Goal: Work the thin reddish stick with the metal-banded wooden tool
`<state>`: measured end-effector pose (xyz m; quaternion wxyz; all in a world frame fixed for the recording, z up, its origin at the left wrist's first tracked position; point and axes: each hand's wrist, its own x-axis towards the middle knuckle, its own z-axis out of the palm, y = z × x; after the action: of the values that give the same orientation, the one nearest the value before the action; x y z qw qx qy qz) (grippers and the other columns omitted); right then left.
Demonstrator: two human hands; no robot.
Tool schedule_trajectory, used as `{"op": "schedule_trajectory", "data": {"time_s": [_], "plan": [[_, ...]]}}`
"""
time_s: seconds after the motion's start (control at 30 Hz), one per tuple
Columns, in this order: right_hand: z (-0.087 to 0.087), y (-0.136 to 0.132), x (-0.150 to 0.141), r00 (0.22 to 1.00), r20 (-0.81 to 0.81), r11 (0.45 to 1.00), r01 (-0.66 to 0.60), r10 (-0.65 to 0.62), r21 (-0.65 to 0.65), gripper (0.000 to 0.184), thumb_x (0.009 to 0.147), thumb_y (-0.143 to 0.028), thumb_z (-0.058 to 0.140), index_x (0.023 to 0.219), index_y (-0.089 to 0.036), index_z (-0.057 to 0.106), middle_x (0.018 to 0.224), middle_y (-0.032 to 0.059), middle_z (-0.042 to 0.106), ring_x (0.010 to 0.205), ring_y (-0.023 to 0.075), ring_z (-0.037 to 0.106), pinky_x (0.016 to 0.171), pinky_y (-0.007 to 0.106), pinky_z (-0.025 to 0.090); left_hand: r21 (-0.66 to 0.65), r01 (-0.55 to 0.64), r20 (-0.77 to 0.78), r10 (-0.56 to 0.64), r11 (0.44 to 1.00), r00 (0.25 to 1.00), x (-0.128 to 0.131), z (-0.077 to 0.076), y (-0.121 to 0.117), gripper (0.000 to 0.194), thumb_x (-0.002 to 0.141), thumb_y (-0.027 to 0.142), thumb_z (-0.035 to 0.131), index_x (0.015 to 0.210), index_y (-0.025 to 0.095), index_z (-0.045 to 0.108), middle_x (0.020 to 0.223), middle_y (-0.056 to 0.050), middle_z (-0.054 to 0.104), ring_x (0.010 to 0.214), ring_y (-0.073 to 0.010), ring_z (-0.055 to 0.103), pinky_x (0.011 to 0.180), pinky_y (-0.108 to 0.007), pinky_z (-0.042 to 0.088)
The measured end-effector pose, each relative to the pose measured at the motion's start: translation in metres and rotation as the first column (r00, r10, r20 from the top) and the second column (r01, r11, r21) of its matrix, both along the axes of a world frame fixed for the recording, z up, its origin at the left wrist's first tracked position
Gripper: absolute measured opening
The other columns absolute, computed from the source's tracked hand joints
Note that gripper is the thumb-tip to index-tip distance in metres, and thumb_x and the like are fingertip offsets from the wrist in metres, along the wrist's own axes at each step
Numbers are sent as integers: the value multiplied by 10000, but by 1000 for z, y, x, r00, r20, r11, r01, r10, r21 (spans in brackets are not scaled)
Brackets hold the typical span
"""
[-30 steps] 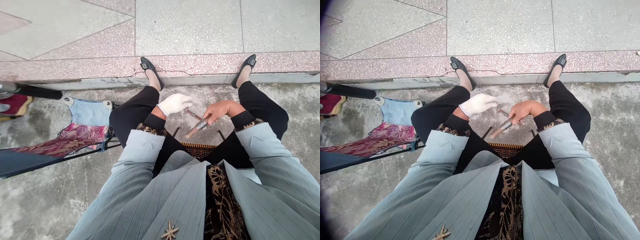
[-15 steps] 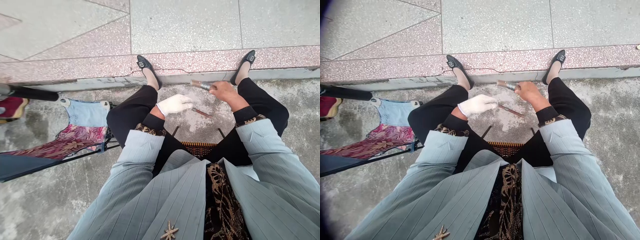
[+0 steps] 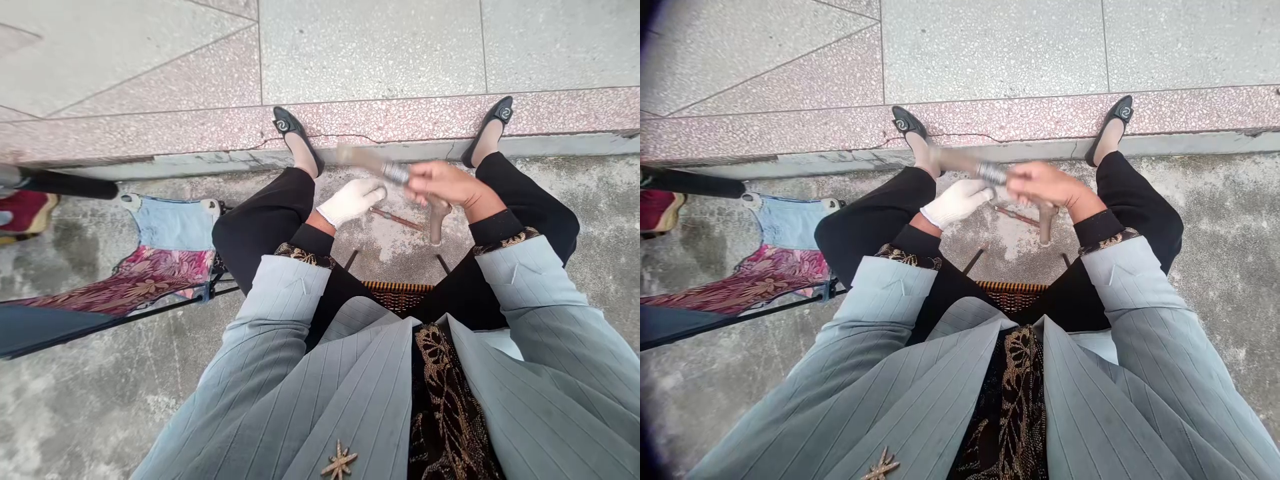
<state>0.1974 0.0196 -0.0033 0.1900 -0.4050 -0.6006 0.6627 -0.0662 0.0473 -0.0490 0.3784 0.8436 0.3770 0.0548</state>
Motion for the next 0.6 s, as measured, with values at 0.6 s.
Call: {"op": "schedule_trajectory", "data": {"time_s": [0.6], "plan": [[2,-1,-7,575,560,787,-556,596,-267,144,940,-228,743,1054,-179,816,839,36,738,761,180,656,713,297,490,-9,65,-62,-66,998,996,-3,14,2,370,987,417,493,912,166,755,826,-33,709,786,-188,621,777,-304,470]]}}
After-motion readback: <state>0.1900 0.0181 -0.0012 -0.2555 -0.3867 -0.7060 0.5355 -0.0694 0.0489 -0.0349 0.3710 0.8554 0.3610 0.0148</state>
